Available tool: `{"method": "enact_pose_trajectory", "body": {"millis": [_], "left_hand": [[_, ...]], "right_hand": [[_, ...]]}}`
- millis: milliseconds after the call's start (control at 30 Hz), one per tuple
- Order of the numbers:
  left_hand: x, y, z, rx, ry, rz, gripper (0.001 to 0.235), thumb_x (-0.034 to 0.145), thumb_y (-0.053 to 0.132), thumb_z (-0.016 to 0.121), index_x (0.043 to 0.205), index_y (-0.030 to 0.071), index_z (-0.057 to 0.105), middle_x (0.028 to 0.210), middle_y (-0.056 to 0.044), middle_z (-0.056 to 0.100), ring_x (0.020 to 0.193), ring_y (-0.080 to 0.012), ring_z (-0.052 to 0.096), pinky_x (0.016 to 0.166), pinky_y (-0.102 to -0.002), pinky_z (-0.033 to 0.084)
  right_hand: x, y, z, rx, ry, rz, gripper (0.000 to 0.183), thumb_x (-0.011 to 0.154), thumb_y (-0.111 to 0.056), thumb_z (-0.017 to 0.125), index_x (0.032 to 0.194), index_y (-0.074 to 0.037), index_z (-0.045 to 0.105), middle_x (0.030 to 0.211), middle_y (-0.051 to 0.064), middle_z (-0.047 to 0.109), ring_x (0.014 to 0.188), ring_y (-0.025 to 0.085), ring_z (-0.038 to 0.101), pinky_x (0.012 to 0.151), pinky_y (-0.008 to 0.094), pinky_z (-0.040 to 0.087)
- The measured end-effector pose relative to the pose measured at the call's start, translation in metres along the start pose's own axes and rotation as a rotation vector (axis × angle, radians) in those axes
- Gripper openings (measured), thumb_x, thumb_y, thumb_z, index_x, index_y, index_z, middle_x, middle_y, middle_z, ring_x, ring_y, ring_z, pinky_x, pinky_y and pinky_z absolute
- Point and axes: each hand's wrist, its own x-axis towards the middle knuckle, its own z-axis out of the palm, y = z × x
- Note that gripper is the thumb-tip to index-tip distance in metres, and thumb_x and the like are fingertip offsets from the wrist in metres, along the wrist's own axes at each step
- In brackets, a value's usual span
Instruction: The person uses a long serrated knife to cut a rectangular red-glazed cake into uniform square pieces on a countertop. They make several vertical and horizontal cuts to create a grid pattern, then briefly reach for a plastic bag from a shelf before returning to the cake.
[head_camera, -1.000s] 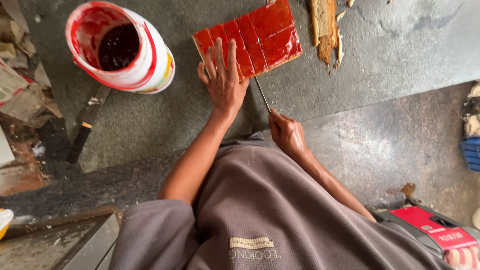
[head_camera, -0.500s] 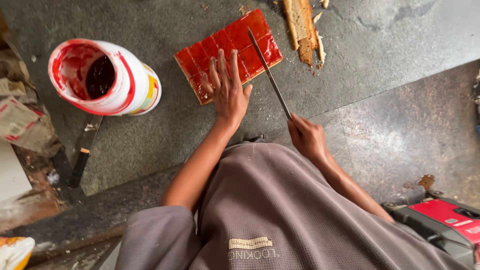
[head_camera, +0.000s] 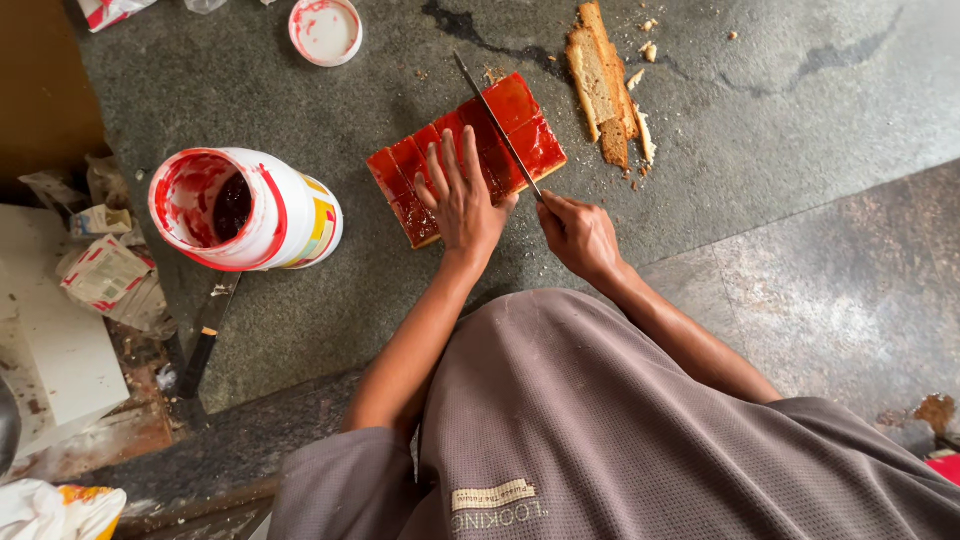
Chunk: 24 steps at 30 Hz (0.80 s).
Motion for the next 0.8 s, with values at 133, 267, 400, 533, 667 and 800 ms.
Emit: {"method": "enact_pose_trajectory", "body": {"millis": [133,267,400,533,667,800], "left_hand": [[-0.002,-0.005,0.005,0.021,0.029,0.023,0.126,0.070,0.055,0.090,0.163,0.014,0.015,0.166,-0.020,0.024,0.153,-0.0405,0.024,0.116,-0.070,0.024],[-0.003,-0.003,0.011,0.032,0.021,0.026,0.124,0.073,0.057,0.089,0.163,0.013,0.015,0.166,-0.021,0.025,0.152,-0.0414,0.023,0.115,-0.070,0.023],[0.000,-0.003,0.008,0.031,0.011,0.025,0.125,0.072,0.058,0.088,0.163,0.013,0.015,0.166,-0.021,0.024,0.152,-0.0414,0.023,0.116,-0.070,0.022],[0.001,-0.002,0.004,0.022,-0.003,0.004,0.126,0.069,0.060,0.088,0.162,0.015,0.017,0.166,-0.018,0.025,0.152,-0.0405,0.024,0.116,-0.070,0.023],[0.002,0.000,0.001,0.032,0.014,0.008,0.125,0.070,0.061,0.088,0.162,0.015,0.018,0.166,-0.018,0.026,0.152,-0.0401,0.025,0.115,-0.069,0.024],[0.004,0.003,0.002,0.034,0.042,0.003,0.124,0.069,0.059,0.089,0.162,0.016,0.019,0.166,-0.017,0.026,0.152,-0.0396,0.026,0.115,-0.069,0.026]], "right_hand": [[0.001,0.008,0.008,0.001,-0.010,0.009,0.023,0.101,-0.014,0.066,0.115,0.002,0.074,0.086,0.017,0.075,0.059,0.029,0.069,0.051,0.041,0.052],[-0.003,0.013,0.009,0.001,-0.037,0.043,0.024,0.101,-0.014,0.066,0.116,0.002,0.075,0.085,0.015,0.076,0.054,0.025,0.068,0.046,0.039,0.051],[-0.001,0.013,0.010,-0.004,-0.014,0.045,0.024,0.101,-0.014,0.066,0.117,0.002,0.074,0.089,0.016,0.077,0.056,0.024,0.068,0.047,0.038,0.052],[-0.001,0.012,0.014,-0.009,-0.020,0.083,0.026,0.101,-0.015,0.065,0.118,0.001,0.074,0.089,0.016,0.077,0.056,0.025,0.069,0.047,0.038,0.051],[-0.003,0.011,0.015,-0.051,-0.018,0.091,0.026,0.101,-0.017,0.065,0.119,-0.001,0.074,0.087,0.016,0.076,0.058,0.028,0.069,0.047,0.040,0.051],[-0.007,0.010,0.010,-0.060,-0.020,0.106,0.025,0.101,-0.017,0.065,0.119,-0.001,0.073,0.082,0.016,0.073,0.056,0.031,0.068,0.046,0.042,0.049]]}}
